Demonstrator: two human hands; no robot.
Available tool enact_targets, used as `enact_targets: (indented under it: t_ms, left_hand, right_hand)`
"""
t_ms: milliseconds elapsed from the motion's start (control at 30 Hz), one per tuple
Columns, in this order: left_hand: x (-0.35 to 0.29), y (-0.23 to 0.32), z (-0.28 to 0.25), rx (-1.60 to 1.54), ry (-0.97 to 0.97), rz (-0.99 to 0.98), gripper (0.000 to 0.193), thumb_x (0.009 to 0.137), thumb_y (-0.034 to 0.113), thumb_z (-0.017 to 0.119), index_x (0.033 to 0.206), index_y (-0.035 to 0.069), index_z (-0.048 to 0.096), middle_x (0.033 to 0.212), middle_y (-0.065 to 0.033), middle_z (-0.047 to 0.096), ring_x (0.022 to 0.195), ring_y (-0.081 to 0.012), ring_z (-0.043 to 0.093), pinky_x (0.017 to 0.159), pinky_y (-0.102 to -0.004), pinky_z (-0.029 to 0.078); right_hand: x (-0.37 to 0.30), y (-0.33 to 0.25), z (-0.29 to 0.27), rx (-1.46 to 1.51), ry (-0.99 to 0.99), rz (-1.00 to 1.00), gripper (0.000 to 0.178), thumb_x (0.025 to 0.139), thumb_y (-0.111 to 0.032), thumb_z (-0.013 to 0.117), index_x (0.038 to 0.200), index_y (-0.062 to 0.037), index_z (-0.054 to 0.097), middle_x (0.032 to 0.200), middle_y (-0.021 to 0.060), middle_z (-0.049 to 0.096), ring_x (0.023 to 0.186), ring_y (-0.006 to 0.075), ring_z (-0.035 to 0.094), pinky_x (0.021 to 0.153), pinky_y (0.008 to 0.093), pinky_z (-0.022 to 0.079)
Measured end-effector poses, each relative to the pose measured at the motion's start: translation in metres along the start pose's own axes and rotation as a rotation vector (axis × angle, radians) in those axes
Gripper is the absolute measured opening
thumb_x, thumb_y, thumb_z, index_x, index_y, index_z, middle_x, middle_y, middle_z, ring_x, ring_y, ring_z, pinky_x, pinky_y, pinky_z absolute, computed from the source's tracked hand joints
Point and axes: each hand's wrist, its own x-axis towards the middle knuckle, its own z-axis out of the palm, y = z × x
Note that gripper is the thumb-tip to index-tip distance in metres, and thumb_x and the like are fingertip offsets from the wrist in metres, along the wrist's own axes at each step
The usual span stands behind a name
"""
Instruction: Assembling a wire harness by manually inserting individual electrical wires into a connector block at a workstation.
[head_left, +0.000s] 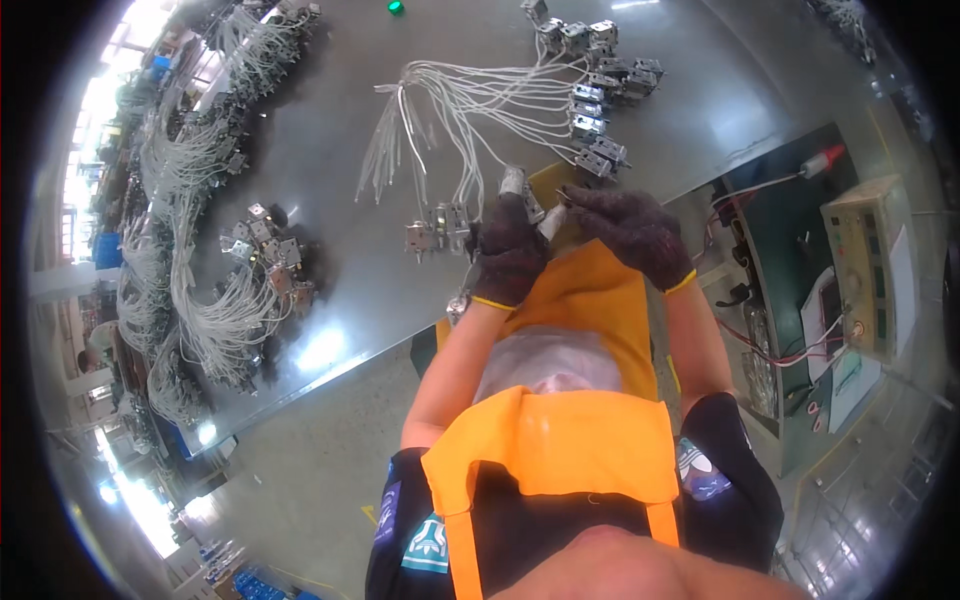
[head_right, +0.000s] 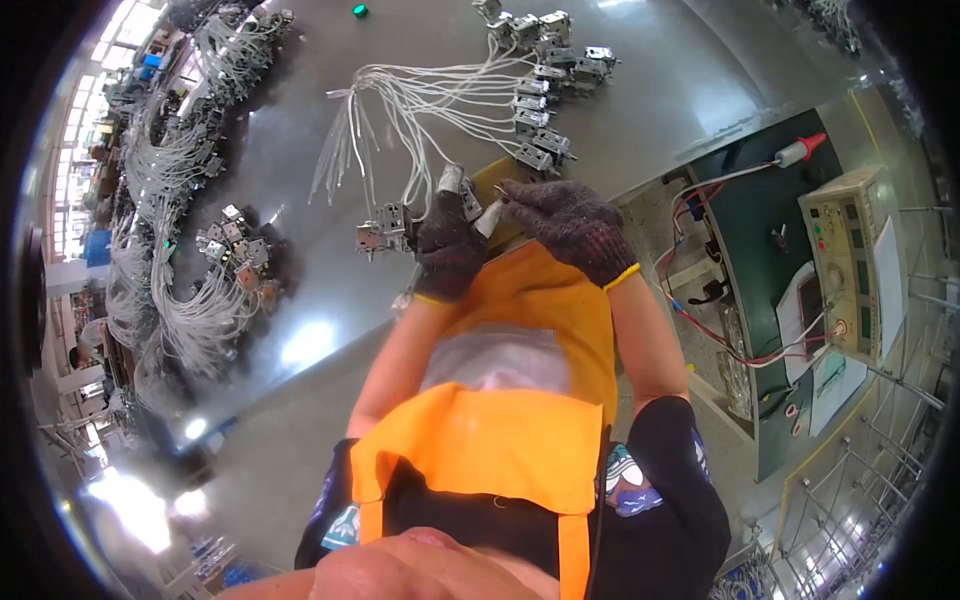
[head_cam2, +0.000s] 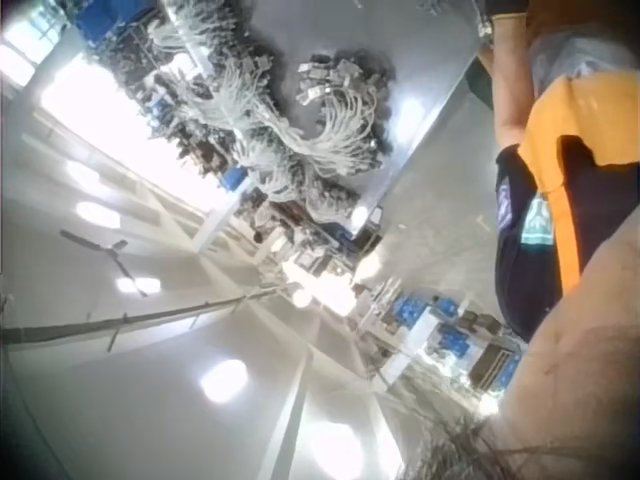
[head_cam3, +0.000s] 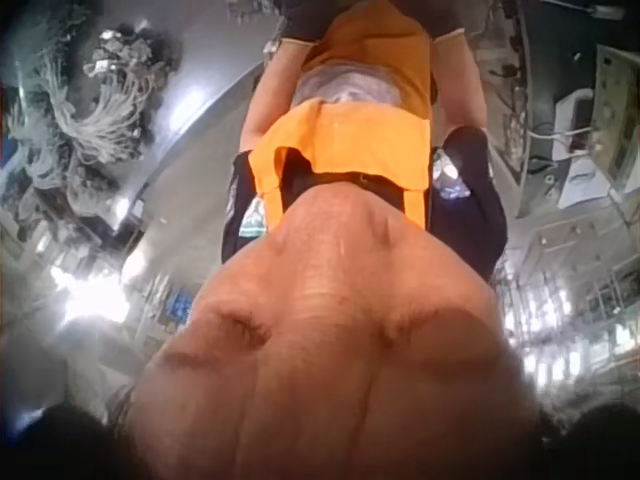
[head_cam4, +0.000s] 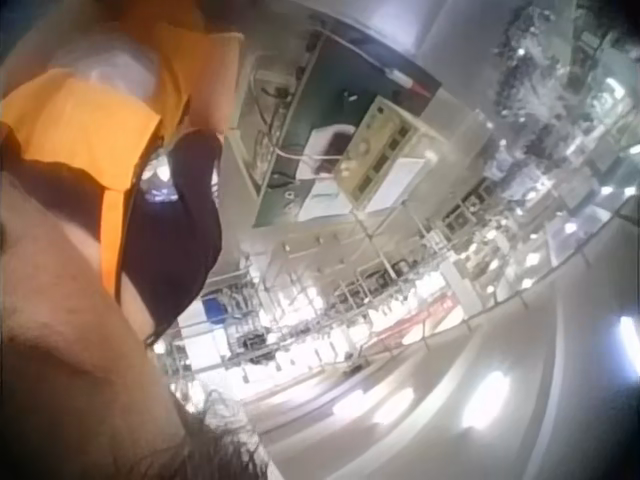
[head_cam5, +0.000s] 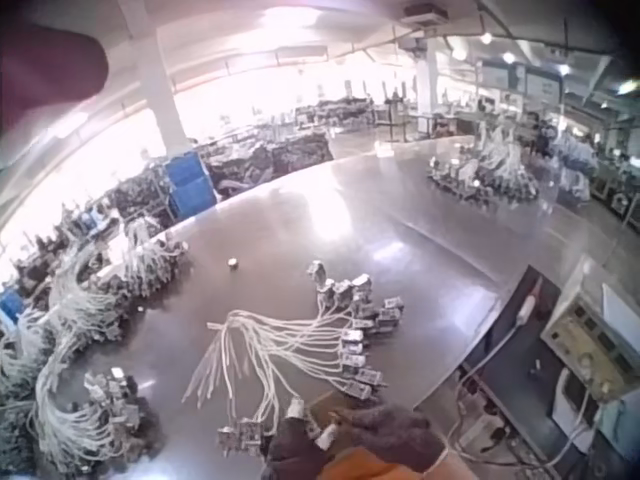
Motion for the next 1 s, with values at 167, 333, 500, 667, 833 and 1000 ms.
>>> enact_targets:
  t_ms: [167,333,500,667,833,1000]
  left_hand:
    - [0.003,-0.034,0.016,-0.030,-0.274,0.008,0.028,0.096,0.021,0.063,0.113,0.000,0.056,0.102,-0.0118,0.064,0.089,-0.0210,0.063,0.078,-0.0327,0.051]
    - [0.009,-0.023,0.008,0.015,-0.205,0.050,0.034,0.095,0.020,0.062,0.119,-0.001,0.053,0.111,-0.0167,0.061,0.100,-0.0279,0.058,0.088,-0.0372,0.047]
    - [0.003,0.002,0.003,0.082,-0.118,0.090,0.040,0.094,0.019,0.061,0.125,-0.003,0.050,0.119,-0.0215,0.058,0.111,-0.0349,0.054,0.097,-0.0416,0.043]
    - [0.006,0.019,-0.009,0.136,-0.039,0.143,0.047,0.093,0.019,0.060,0.131,-0.005,0.048,0.128,-0.0264,0.054,0.122,-0.0419,0.050,0.106,-0.0460,0.039]
    - [-0.022,0.026,-0.061,0.209,-0.255,0.282,0.059,0.086,0.007,0.063,0.139,-0.006,0.041,0.137,-0.0305,0.046,0.133,-0.0465,0.040,0.112,-0.0497,0.034]
    - [0.007,0.006,-0.105,0.532,-0.230,0.260,0.066,0.080,0.021,0.073,0.138,0.003,0.047,0.135,-0.0213,0.052,0.129,-0.0407,0.046,0.112,-0.0499,0.032]
  right_hand:
    - [0.002,-0.034,0.007,-0.665,-0.032,-0.304,0.030,0.094,-0.019,0.056,0.120,-0.0072,0.064,0.095,0.0159,0.067,0.084,0.0325,0.064,0.074,0.0412,0.051]
    - [0.004,-0.034,0.015,-0.894,-0.118,-0.149,0.027,0.094,-0.017,0.053,0.118,-0.0092,0.061,0.088,0.0129,0.066,0.083,0.0317,0.064,0.073,0.0423,0.050]
    - [-0.003,-0.038,0.021,-0.842,-0.112,-0.100,0.025,0.092,-0.018,0.054,0.115,-0.0114,0.062,0.086,0.0115,0.065,0.082,0.0303,0.063,0.072,0.0418,0.050]
    - [-0.005,-0.037,0.018,-0.911,-0.044,-0.271,0.033,0.093,-0.019,0.055,0.124,-0.0083,0.060,0.091,0.0142,0.068,0.079,0.0348,0.063,0.072,0.0420,0.053]
    - [-0.015,-0.023,0.024,-0.160,-0.110,-0.200,0.036,0.093,-0.021,0.061,0.125,-0.0045,0.062,0.098,0.0113,0.070,0.078,0.0244,0.066,0.074,0.0369,0.053]
    - [0.007,0.032,0.072,0.051,-0.012,-0.250,0.057,0.085,-0.020,0.065,0.140,-0.0120,0.051,0.109,0.0071,0.070,0.057,0.0143,0.058,0.052,0.0308,0.052]
